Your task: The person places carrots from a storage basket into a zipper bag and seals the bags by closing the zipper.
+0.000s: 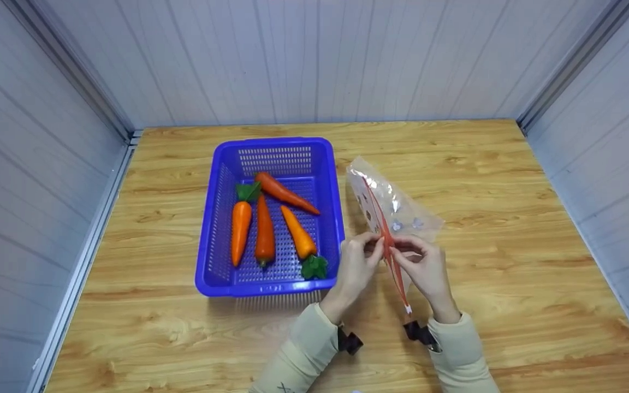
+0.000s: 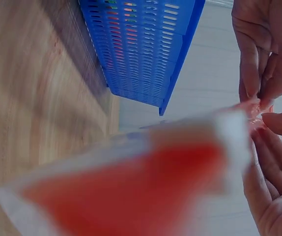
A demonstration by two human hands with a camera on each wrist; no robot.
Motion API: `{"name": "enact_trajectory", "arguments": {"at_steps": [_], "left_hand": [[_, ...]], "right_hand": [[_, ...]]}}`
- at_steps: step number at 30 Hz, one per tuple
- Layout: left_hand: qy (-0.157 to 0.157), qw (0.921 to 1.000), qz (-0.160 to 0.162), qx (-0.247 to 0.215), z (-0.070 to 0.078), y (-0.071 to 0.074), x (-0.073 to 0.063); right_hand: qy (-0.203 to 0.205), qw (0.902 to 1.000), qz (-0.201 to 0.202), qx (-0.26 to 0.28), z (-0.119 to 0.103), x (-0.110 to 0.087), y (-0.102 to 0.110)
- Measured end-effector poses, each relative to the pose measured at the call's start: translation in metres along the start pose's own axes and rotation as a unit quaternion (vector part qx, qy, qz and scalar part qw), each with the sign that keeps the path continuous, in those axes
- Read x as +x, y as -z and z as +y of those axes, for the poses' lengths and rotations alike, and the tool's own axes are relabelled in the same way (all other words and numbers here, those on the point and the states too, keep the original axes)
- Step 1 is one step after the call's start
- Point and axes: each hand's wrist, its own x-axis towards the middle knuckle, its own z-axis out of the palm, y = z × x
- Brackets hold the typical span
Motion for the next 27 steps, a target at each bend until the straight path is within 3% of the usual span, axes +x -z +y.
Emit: {"name": "enact_trajectory", "arguments": {"at_steps": [5, 11, 12, 16, 18, 19, 21, 23, 27], "left_hand": [[-0.001, 0.9999, 0.01, -0.004, 0.002, 0.005, 0.001], [0.005, 0.9995, 0.028, -0.013, 0.002, 0.016, 0.002], [0.005, 0.9994, 0.032, -0.012, 0.002, 0.018, 0.003], [0.007, 0.9988, 0.049, -0.004, 0.002, 0.027, 0.008], [0.008, 0.9984, 0.055, 0.0, 0.002, 0.031, 0.01], [0.01, 0.9983, 0.057, -0.001, 0.001, 0.032, 0.011], [0.012, 0.9982, 0.059, -0.005, 0.001, 0.035, 0.014], [0.013, 0.9982, 0.058, -0.013, 0.001, 0.038, 0.015], [0.022, 0.9977, 0.055, -0.033, 0.0, 0.043, 0.018]], "right_hand": [[0.008, 0.9997, 0.019, -0.014, 0.018, -0.001, 0.0], [0.033, 0.9966, 0.072, -0.023, 0.029, 0.003, 0.013], [0.046, 0.996, 0.076, -0.002, 0.049, 0.005, 0.018], [0.068, 0.9903, 0.115, 0.036, 0.065, 0.01, 0.034], [0.093, 0.9848, 0.126, 0.074, 0.089, 0.013, 0.045], [0.096, 0.9828, 0.138, 0.078, 0.08, 0.013, 0.048], [0.108, 0.9772, 0.148, 0.108, 0.087, 0.015, 0.055], [0.111, 0.975, 0.161, 0.106, 0.08, 0.014, 0.059], [0.073, 0.9772, 0.194, 0.045, 0.033, 0.009, 0.062]]}}
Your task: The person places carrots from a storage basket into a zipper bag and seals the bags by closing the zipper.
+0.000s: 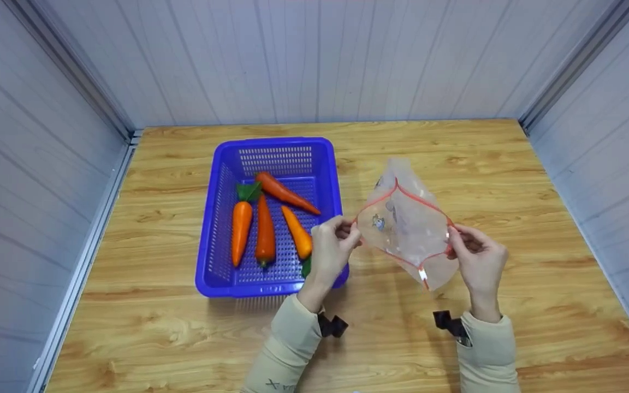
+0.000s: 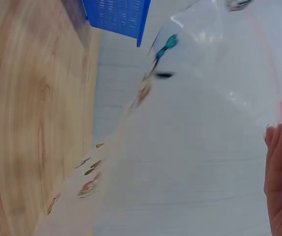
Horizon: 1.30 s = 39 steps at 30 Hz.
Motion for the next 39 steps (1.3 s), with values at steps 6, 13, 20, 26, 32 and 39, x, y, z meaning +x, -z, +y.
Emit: {"name": "enact_trajectory", "arguments": {"at_steps": [6, 13, 20, 26, 32, 39], "left_hand": [[0.02, 0.9997, 0.006, -0.011, -0.003, 0.003, 0.002], [0.03, 0.999, -0.033, -0.01, 0.0, -0.002, 0.001], [0.02, 0.9983, -0.053, 0.016, -0.003, -0.009, -0.001], [0.019, 0.9979, -0.058, 0.02, -0.004, -0.011, 0.0], [0.017, 0.9979, -0.061, 0.013, -0.006, -0.01, -0.002], [0.02, 0.9979, -0.061, 0.01, -0.008, -0.002, -0.003]], "right_hand": [[-0.024, 0.9993, 0.029, -0.004, -0.031, 0.003, 0.005], [-0.003, 0.9983, 0.027, 0.052, -0.035, -0.001, -0.003], [0.014, 0.9961, 0.043, 0.076, 0.006, -0.012, -0.011], [0.016, 0.9986, 0.032, 0.039, 0.062, -0.016, -0.007], [-0.009, 0.9983, 0.026, 0.051, 0.023, -0.018, -0.025], [-0.022, 0.9971, 0.017, 0.071, 0.054, -0.019, -0.02]]}}
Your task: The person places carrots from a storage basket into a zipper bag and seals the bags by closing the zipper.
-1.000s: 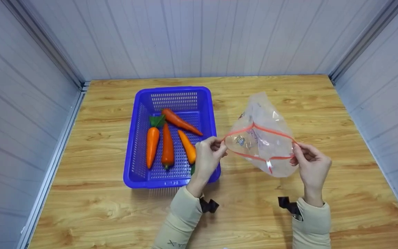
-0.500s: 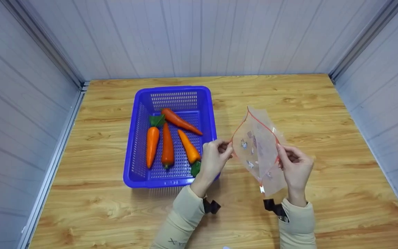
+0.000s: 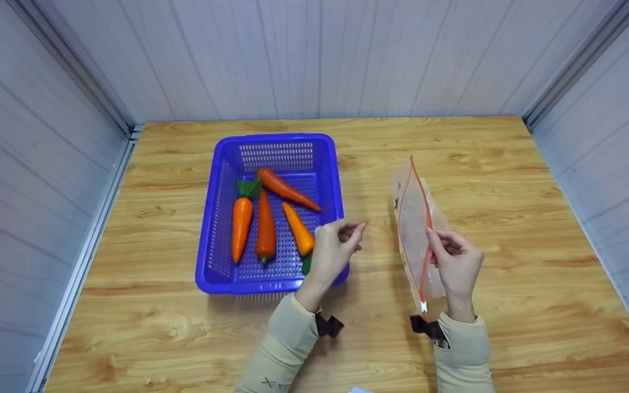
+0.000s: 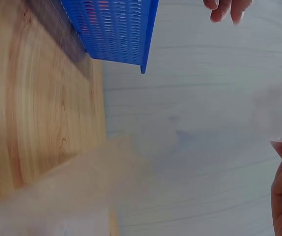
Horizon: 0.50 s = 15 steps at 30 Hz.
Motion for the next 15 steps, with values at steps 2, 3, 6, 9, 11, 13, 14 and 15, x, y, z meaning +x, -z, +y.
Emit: {"name": "enact_trajectory", "arguments": {"at_steps": [2, 3, 6, 9, 11, 13, 14, 15], "left_hand": [[-0.003, 1.0, -0.001, 0.007, 0.001, 0.003, 0.0], [-0.004, 0.9999, -0.001, 0.01, 0.002, 0.005, 0.0], [-0.012, 0.9995, -0.004, 0.03, 0.007, 0.013, 0.002], [-0.025, 0.9981, -0.011, 0.056, 0.013, 0.024, 0.005], [-0.036, 0.9955, -0.017, 0.086, 0.019, 0.031, 0.009], [-0.044, 0.9914, -0.026, 0.121, 0.025, 0.038, 0.014], [-0.044, 0.9885, -0.033, 0.141, 0.028, 0.042, 0.017], [-0.044, 0.985, -0.039, 0.162, 0.031, 0.046, 0.02]], "right_hand": [[-0.015, 0.9995, 0.004, 0.026, -0.002, 0.0, -0.001], [-0.011, 0.9996, 0.003, 0.025, -0.009, 0.0, -0.003], [-0.016, 0.9993, 0.003, 0.032, -0.002, 0.001, 0.0], [-0.018, 0.9994, -0.001, 0.03, -0.003, 0.001, -0.001], [-0.015, 0.9997, -0.001, 0.02, -0.008, 0.001, -0.003], [-0.011, 0.9999, -0.004, 0.011, -0.013, 0.001, -0.004], [-0.009, 0.9999, 0.0, -0.012, -0.022, 0.001, -0.007], [-0.008, 0.9998, 0.001, -0.018, -0.027, 0.001, -0.009]]}}
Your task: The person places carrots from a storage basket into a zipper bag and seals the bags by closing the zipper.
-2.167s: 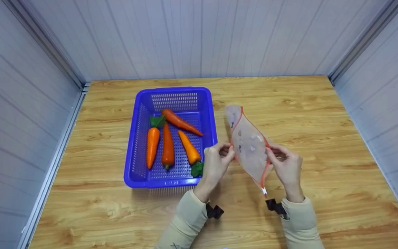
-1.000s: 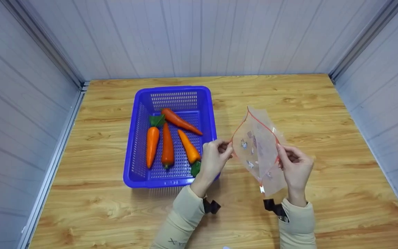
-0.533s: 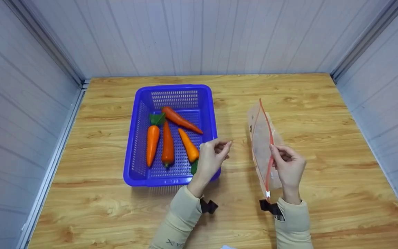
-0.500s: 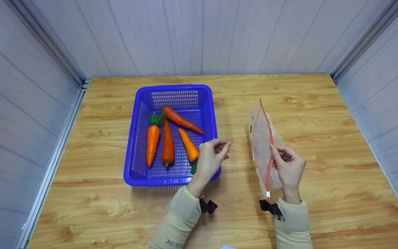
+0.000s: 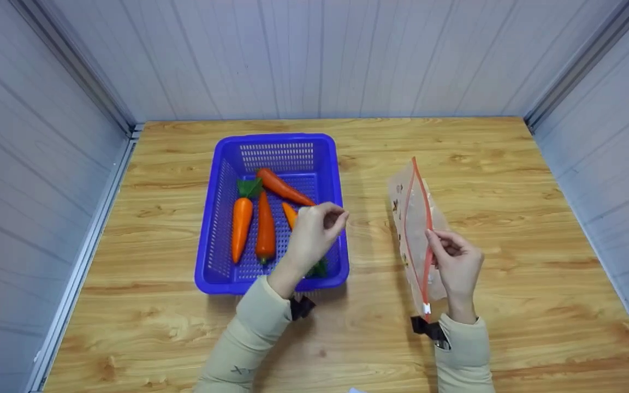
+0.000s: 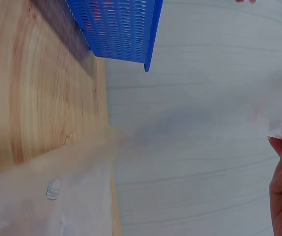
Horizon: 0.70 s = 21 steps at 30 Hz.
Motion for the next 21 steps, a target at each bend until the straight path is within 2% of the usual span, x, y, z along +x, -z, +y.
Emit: {"name": "enact_trajectory", "arguments": {"at_steps": [2, 4, 5, 8, 11, 15, 18, 21], "left_hand": [[0.007, 0.9992, -0.02, 0.035, 0.003, 0.009, 0.007], [0.02, 0.9967, -0.041, 0.067, 0.005, 0.017, 0.014], [0.026, 0.995, -0.051, 0.082, 0.005, 0.021, 0.017], [0.044, 0.9893, -0.074, 0.118, 0.002, 0.028, 0.027], [0.057, 0.9845, -0.096, 0.135, -0.004, 0.032, 0.036], [0.083, 0.979, -0.12, 0.142, -0.015, 0.035, 0.048], [0.114, 0.9719, -0.133, 0.158, -0.027, 0.037, 0.058], [0.148, 0.9607, -0.145, 0.184, -0.041, 0.039, 0.067]], "right_hand": [[0.0, 0.9998, 0.004, -0.019, -0.01, -0.001, -0.003], [0.006, 1.0, -0.002, 0.006, -0.003, -0.001, -0.001], [0.004, 1.0, -0.002, -0.004, -0.001, 0.0, 0.0], [-0.001, 0.9997, -0.021, 0.01, 0.03, 0.001, 0.012], [0.011, 0.9986, -0.03, -0.042, 0.07, 0.001, 0.027], [0.024, 0.9956, -0.022, -0.088, 0.106, 0.0, 0.038], [0.015, 0.9968, -0.015, -0.077, 0.108, -0.002, 0.037], [0.006, 0.9976, -0.011, -0.068, 0.104, -0.004, 0.035]]}}
